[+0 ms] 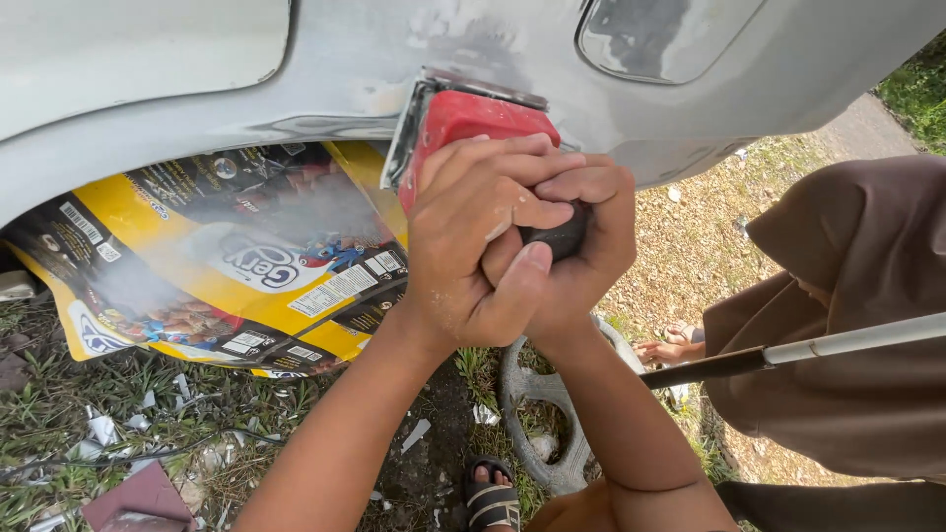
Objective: The person uses a red sanding block to sand the rear quarter panel of a white car. The sanding is performed over a yellow bag placed inside the wheel well to catch debris. The person moves the sanding block in circular and back-and-forth motions across the panel's surface.
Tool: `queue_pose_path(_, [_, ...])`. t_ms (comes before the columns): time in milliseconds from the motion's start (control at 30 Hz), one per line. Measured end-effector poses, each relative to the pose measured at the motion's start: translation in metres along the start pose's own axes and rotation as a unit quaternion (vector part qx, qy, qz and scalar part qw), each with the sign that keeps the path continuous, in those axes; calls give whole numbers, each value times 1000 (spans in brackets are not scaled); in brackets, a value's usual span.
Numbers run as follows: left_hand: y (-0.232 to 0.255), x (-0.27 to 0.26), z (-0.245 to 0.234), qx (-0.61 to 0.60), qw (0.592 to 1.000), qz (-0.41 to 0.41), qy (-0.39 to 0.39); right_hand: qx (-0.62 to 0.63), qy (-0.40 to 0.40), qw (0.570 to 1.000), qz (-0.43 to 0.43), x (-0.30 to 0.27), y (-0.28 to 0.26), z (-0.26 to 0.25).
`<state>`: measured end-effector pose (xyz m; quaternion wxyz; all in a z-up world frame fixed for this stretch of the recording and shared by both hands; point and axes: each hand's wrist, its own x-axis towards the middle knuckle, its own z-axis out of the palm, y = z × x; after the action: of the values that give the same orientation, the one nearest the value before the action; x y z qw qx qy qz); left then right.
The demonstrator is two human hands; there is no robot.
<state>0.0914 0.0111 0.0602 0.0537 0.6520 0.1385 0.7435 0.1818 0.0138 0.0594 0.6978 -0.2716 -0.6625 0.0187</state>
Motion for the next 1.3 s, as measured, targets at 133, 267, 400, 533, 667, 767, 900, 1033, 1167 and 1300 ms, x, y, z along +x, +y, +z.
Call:
queue_pose_path(133, [-1,1,17,-13,1000,-20,-4,17,9,1000,18,4,9,-12])
queue_pose_path(267, [-1,-2,16,-9,1000,-22,-13,5,25,1000,13,-1,12,-13])
queue_pose_path(400, [0,1,3,-2,1000,1,-5,44,8,999,11,-2,5,-1])
queue_pose_path(533, [6,3,-23,8,1000,9,-4,28,-15,999,-12,-2,-17,20])
queue_pose_path(667, [9,-10,-56,35,999,-12,-20,-12,-12,999,-43,-10,-35,46])
queue_pose_path(767, [4,-30,-79,62,997,-31,-21,-16,39,997,-58,-20,-46,65])
queue_pose_path(900, [-6,-48,-91,62,997,-33,20,7,-46,995,-83,-34,-39,65])
queue_pose_path(1033, [-9,-45,-75,42,998,-35,32,4,-53,995,-86,-27,-34,54])
queue_pose_path(1167, [-3,-27,-39,39,998,-38,15,12,2,998,-66,-13,-22,31])
queue_pose_path(1300, [-4,-14,6,62,997,3,-41,-5,10,998,-67,-6,8,-6])
